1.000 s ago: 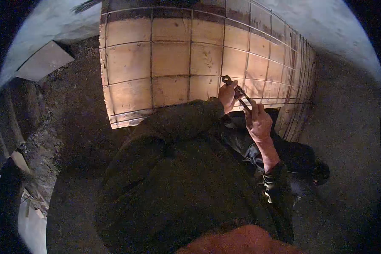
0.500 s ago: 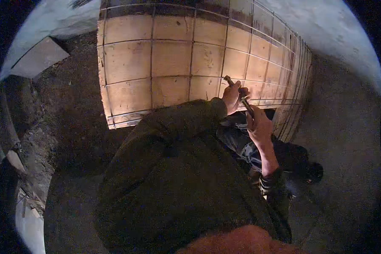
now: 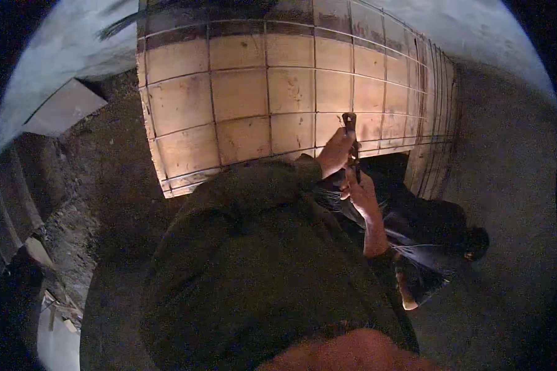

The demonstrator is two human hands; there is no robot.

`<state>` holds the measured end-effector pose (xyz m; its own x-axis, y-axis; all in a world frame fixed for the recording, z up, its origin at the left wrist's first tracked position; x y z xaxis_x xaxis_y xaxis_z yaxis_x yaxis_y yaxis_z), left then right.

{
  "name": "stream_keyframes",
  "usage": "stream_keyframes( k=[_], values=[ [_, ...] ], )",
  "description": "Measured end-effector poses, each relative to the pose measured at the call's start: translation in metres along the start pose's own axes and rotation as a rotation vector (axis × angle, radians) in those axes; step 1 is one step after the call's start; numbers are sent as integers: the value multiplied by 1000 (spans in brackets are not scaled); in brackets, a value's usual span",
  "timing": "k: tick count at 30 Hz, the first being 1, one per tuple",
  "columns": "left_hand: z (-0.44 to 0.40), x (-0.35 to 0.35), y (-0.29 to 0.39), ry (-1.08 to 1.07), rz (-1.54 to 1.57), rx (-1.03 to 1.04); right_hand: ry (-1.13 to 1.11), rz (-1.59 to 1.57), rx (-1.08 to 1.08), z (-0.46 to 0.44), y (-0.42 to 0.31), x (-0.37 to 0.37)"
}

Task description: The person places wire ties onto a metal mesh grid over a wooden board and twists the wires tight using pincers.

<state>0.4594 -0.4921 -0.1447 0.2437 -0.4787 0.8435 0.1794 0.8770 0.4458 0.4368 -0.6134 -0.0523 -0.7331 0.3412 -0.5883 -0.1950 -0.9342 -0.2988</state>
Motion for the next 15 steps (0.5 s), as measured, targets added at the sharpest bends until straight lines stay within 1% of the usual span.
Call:
stream_keyframes(
  k=[2,3,4,6,7,8,9,10,11,12,13,14,15],
  values=[
    [-1,-13,9,-32,69,-92,85,-266,-175,9,-21,11],
    [-5,-25,7,-87,33,-78,45,-269,-104,7,-17,15],
    [-7,-31,14,-91,11,-81,49,-290,-114,11,-31,16],
    [-7,-41,31,-20,-127,14,100,-340,-98,21,-57,15],
    [1,-37,53,-38,-223,109,105,-361,-107,16,-55,16],
    [3,-35,59,-43,-245,109,88,-287,-112,9,-53,18],
    [4,-35,65,81,-168,82,72,-214,-120,4,-54,19],
    [6,-35,67,206,-90,56,71,-234,-132,1,-55,22],
    [11,-34,69,198,17,5,99,-266,-224,-2,-59,25],
    [10,-35,73,200,-2,16,126,-295,-319,-4,-64,26],
    [11,-36,77,192,18,-23,-47,-163,-149,8,-80,11],
    [10,-36,81,186,37,-59,-54,-170,-172,-7,-70,15],
    [10,-41,79,181,45,10,-44,-180,-312,-31,-50,25]
  ],
)
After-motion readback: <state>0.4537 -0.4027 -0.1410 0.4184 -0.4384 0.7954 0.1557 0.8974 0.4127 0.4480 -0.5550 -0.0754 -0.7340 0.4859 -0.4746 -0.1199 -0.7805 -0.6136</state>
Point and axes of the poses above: each hand's wrist, its own z-axis away from the middle knuckle, its own x-axis out of the palm, y = z × x, the point moved 1 cm from there along -z, towards the middle knuckle, and after that the axes turned 15 degrees about z, right-handed, at the moved point
